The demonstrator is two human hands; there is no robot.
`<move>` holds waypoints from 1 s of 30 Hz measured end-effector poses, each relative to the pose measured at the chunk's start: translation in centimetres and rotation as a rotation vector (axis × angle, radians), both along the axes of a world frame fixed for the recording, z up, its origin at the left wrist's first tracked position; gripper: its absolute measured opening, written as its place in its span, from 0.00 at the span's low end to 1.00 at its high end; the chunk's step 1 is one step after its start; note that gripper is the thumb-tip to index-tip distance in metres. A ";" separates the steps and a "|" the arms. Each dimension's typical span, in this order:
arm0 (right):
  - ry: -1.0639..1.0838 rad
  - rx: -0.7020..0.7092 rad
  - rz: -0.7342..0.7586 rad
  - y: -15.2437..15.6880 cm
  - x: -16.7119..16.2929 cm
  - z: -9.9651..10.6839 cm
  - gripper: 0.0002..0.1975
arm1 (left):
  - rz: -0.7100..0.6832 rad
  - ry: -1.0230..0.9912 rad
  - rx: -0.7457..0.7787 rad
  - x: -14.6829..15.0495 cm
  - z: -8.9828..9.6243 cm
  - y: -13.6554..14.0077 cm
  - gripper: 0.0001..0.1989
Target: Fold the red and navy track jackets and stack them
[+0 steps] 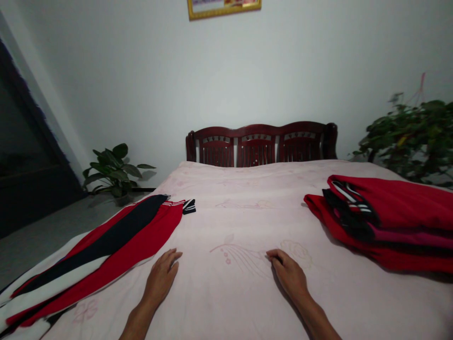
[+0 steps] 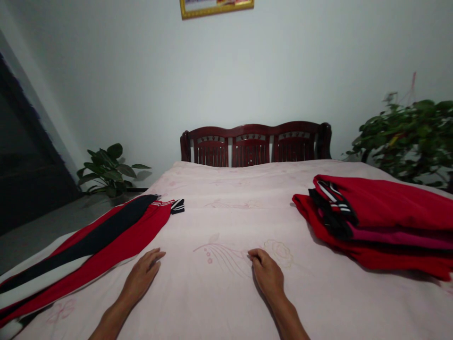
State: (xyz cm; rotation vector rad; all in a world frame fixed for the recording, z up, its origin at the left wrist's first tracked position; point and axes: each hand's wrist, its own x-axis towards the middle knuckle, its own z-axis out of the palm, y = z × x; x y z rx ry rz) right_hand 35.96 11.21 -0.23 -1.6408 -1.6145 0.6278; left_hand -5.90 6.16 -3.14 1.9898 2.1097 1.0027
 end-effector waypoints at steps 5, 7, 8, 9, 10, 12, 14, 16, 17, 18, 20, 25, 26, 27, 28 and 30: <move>-0.004 0.001 -0.009 -0.1 0.0 0.1 0.15 | 0.000 0.008 0.001 -0.1 -0.2 0.1 0.19; 0.006 0.008 -0.011 -0.1 0.0 0.1 0.15 | -0.001 0.008 -0.001 -0.2 -0.2 0.1 0.20; 0.012 0.011 -0.012 -0.1 0.0 0.1 0.15 | -0.001 0.007 -0.001 -0.2 -0.2 0.1 0.20; 0.018 0.014 -0.014 -0.1 -0.1 0.1 0.15 | 0.000 0.007 0.000 -0.2 -0.2 0.1 0.20; 0.022 0.016 -0.014 -0.1 -0.1 0.1 0.15 | 0.001 0.005 0.002 -0.1 -0.2 0.1 0.20; 0.023 0.013 -0.011 0.0 -0.1 0.1 0.15 | 0.004 0.000 0.006 -0.1 -0.1 0.0 0.20; 0.022 0.006 -0.004 0.0 -0.1 0.1 0.15 | 0.003 -0.005 0.010 0.0 0.0 0.0 0.20; 0.023 0.001 0.002 -0.1 0.0 0.1 0.15 | -0.001 -0.012 0.010 0.0 0.1 -0.1 0.20; 0.025 0.001 0.003 -0.1 0.0 0.1 0.15 | -0.002 -0.015 0.009 0.0 0.1 -0.2 0.19; 0.026 0.001 0.002 -0.1 0.0 0.1 0.15 | -0.003 -0.019 0.008 0.1 0.2 -0.2 0.19; 0.026 0.000 0.000 -0.2 -0.1 0.2 0.15 | -0.003 -0.027 0.007 0.2 0.2 -0.2 0.19; 0.038 -0.003 -0.004 -0.2 -0.2 0.6 0.15 | 0.043 -0.100 0.089 0.4 1.1 -0.6 0.20; 0.038 -0.004 -0.005 -0.3 -0.2 0.7 0.15 | 0.104 -0.089 0.130 0.1 1.5 -0.8 0.20; 0.035 -0.005 -0.005 -0.3 -0.2 0.7 0.15 | 0.188 -0.052 0.173 -0.4 2.1 -1.0 0.21; 0.033 -0.007 -0.006 -0.3 -0.2 0.7 0.15 | 0.292 0.005 0.216 -1.2 2.8 -1.4 0.21; 0.030 -0.006 -0.008 -0.4 -0.1 0.7 0.15 | 0.522 0.147 0.270 -3.6 4.3 -2.4 0.22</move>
